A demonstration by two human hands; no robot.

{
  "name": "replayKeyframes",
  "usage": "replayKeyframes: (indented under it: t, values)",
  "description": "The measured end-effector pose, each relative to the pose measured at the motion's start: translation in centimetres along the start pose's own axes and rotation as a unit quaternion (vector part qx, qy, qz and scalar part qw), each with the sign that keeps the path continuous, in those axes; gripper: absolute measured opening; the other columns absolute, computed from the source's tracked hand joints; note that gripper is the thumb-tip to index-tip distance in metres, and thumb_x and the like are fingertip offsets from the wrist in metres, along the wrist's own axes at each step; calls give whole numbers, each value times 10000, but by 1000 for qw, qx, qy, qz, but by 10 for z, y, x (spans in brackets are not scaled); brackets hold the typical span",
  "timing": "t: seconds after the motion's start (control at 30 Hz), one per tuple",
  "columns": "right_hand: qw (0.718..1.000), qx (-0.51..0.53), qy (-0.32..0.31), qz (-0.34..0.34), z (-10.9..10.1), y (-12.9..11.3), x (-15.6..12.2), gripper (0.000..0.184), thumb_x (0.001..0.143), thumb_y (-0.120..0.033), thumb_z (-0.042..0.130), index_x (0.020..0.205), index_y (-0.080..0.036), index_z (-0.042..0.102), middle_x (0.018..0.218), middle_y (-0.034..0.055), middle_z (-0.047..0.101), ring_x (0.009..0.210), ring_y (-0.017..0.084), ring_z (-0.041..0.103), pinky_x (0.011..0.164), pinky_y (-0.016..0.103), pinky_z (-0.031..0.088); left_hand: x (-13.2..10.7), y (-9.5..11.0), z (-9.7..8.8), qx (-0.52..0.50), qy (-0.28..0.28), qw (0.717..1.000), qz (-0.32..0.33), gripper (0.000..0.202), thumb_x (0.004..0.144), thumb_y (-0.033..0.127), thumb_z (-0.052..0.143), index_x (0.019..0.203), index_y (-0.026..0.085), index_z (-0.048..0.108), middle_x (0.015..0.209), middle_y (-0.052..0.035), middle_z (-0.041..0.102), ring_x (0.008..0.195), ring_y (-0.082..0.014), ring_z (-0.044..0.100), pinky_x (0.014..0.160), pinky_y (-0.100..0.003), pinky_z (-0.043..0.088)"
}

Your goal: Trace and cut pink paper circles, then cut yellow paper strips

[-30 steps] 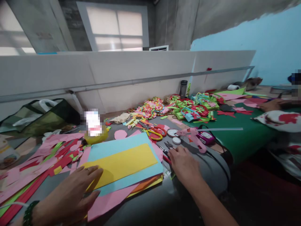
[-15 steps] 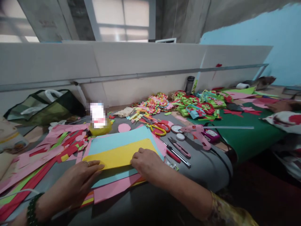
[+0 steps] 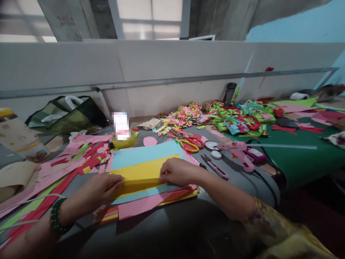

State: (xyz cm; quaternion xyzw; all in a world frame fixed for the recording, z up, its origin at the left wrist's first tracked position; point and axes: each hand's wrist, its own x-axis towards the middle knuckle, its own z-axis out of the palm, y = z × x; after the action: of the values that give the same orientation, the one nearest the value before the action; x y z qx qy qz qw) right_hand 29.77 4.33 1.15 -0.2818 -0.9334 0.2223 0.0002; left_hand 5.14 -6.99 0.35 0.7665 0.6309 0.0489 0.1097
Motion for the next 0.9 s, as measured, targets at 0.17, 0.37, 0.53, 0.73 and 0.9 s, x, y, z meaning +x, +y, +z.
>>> replayKeyframes:
  t: [0.17, 0.37, 0.53, 0.73, 0.9]
  values:
    - [997, -70, -22, 26, -12, 5, 20, 254, 840, -293, 480, 791, -170, 697, 698, 13, 657, 613, 120, 535, 524, 205, 338, 12, -20, 1, -69, 57, 995, -51, 327, 890, 375, 385, 796, 214, 654, 778, -30, 670, 711, -185, 595, 601, -268, 382]
    - [995, -95, -15, 21, -18, 18, 43, 300, 837, -401, 503, 885, -162, 677, 987, 98, 657, 876, 210, 587, 690, 249, 399, 29, -38, 19, -69, 107, 989, -71, 271, 830, 328, 461, 768, 178, 679, 845, -73, 656, 802, -215, 595, 705, -298, 412]
    - [995, -63, -31, 74, -14, 25, 53, 588, 612, -589, 682, 1032, -184, 605, 1034, 81, 644, 885, 242, 589, 662, 262, 407, 31, -41, 28, -79, 134, 985, -75, 210, 803, 303, 495, 767, 182, 663, 858, -70, 637, 810, -217, 589, 717, -307, 416]
    - [992, -93, -48, 74, -13, 22, 60, 548, 530, -598, 720, 897, -204, 619, 908, 46, 640, 801, 223, 560, 568, 250, 341, 28, -39, 30, -106, 154, 980, -67, 176, 781, 301, 522, 780, 187, 655, 904, -75, 619, 840, -239, 583, 750, -346, 425]
    - [992, -107, -6, 60, -16, 10, 51, 348, 575, -484, 728, 664, -210, 532, 641, -30, 542, 603, 138, 461, 485, 241, 229, 24, -43, 24, -158, 174, 970, -65, 337, 754, 352, 582, 1033, 172, 643, 1047, -108, 633, 986, -288, 561, 872, -415, 398]
